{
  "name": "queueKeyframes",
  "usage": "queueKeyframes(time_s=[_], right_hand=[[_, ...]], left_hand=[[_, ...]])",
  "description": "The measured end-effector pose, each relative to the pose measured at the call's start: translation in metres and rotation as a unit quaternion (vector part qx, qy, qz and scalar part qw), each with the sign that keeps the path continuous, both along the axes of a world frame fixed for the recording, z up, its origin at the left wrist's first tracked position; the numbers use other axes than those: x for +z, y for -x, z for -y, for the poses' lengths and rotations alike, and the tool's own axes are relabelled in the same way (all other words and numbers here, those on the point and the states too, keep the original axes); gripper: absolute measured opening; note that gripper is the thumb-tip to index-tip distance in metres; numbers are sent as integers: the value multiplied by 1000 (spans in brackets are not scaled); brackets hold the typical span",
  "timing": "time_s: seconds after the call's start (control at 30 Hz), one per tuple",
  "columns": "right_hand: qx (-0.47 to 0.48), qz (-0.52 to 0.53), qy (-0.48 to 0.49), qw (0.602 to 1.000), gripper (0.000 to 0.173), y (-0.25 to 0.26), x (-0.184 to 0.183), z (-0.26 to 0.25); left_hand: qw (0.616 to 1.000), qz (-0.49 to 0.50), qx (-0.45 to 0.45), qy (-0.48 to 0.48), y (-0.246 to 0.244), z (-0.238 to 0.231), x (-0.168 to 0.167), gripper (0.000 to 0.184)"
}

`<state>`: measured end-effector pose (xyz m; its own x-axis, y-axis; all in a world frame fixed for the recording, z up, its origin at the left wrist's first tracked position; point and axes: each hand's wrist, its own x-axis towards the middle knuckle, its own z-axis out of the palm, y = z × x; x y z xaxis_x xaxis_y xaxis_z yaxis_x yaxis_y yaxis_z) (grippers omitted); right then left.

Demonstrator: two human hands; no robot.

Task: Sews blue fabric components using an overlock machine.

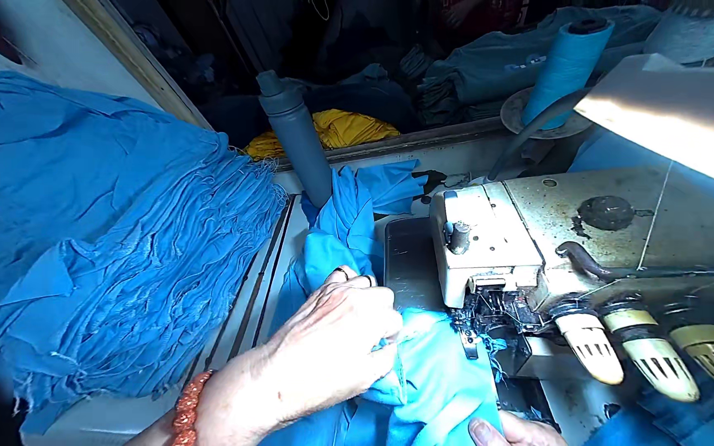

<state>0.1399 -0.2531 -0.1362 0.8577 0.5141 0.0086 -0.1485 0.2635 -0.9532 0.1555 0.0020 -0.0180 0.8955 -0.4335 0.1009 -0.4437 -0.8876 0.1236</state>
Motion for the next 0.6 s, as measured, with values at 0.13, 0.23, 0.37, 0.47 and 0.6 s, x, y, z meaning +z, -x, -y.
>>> queueKeyframes(time_s=[0.13, 0.23, 0.37, 0.47, 0.6], right_hand=[[0, 4, 0, 1000, 23, 0, 0, 0], [-1, 1, -4, 1000, 22, 0, -1, 0], [-5, -30, -7, 1000, 20, 1, -2, 0], [-3, 3, 2, 1000, 21, 0, -1, -1], [-1, -7, 1, 1000, 22, 2, 1, 0]], left_hand=[[997, 65, -19, -48, 1, 5, -12, 27], [982, 173, -28, -68, -4, -6, -11, 28], [965, 223, 108, -87, -13, -43, -1, 23], [951, 235, 186, -72, -23, -53, -13, 25], [925, 215, 315, -2, -39, -70, -13, 31]])
